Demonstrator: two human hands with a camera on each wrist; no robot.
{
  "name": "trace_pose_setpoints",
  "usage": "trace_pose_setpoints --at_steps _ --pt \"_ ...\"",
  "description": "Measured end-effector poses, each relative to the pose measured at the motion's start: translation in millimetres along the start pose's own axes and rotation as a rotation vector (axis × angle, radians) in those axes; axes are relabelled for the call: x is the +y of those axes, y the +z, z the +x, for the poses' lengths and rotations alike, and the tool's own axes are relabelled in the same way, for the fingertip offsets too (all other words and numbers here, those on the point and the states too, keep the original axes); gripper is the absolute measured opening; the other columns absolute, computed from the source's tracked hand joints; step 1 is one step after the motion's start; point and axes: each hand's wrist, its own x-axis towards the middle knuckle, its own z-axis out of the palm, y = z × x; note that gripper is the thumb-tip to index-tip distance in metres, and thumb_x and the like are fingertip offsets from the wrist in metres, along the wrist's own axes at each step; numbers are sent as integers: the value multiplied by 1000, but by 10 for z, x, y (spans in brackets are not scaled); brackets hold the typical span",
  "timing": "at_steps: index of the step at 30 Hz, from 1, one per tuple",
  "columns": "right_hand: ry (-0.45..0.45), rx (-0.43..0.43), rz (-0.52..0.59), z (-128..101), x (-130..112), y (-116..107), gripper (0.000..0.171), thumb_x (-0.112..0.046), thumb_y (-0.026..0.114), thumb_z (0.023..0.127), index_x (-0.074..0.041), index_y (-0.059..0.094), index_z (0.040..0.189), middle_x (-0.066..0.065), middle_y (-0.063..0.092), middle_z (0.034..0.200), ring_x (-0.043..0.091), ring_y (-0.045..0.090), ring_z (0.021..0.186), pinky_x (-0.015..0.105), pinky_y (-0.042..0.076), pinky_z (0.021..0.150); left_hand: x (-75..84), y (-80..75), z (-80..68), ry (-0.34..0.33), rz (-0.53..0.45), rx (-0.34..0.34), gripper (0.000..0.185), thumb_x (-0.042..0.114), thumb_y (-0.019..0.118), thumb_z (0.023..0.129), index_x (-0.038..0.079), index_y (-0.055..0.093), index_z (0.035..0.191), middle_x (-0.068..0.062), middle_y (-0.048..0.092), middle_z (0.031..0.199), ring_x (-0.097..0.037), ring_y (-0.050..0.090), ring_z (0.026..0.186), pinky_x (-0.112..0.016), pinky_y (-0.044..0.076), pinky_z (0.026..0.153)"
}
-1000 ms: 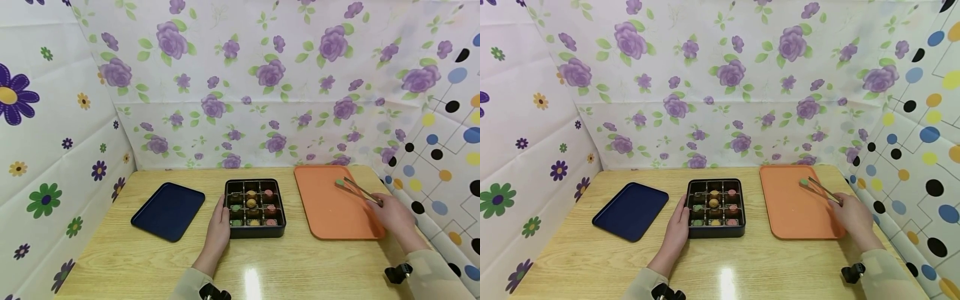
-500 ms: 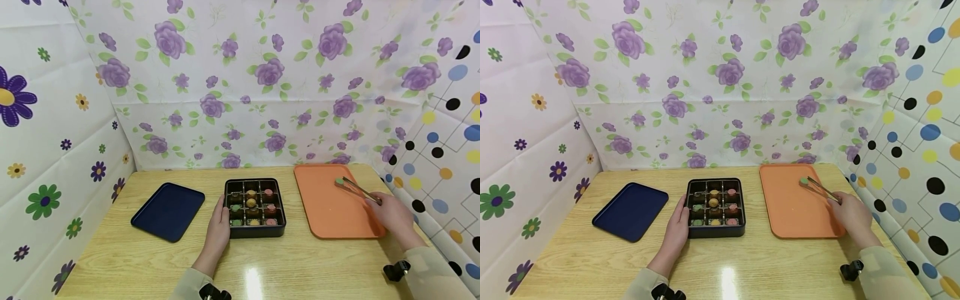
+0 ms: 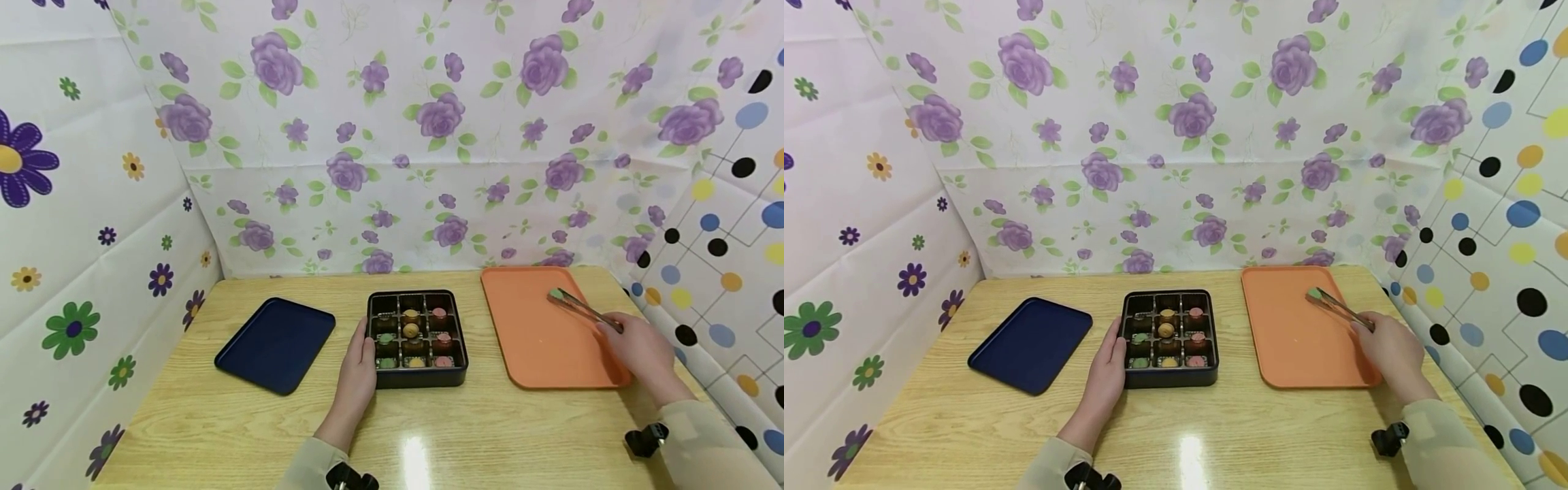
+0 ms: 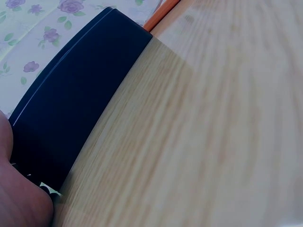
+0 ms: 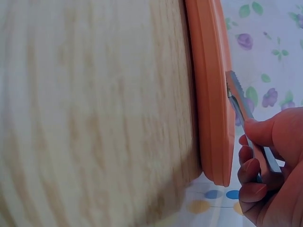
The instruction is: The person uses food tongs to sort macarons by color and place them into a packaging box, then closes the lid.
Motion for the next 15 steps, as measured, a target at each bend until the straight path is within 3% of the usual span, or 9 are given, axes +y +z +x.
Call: trace_pose_setpoints --at_steps 6,15 --pt "1 15 -1 15 5 9 50 -39 62 115 2 70 141 37 69 131 55 69 100 39 47 53 5 -6 9 5 -4 0 57 27 34 124 21 20 179 -6 18 183 -36 18 167 -64 21 132" --pt "-19 50 0 7 -13 23 45 -35 65 114 1 72 138 35 71 127 57 69 102 49 53 59 13 1 -3 5 -4 5 57 27 35 124 21 20 179 -7 19 183 -36 19 167 -64 22 132"
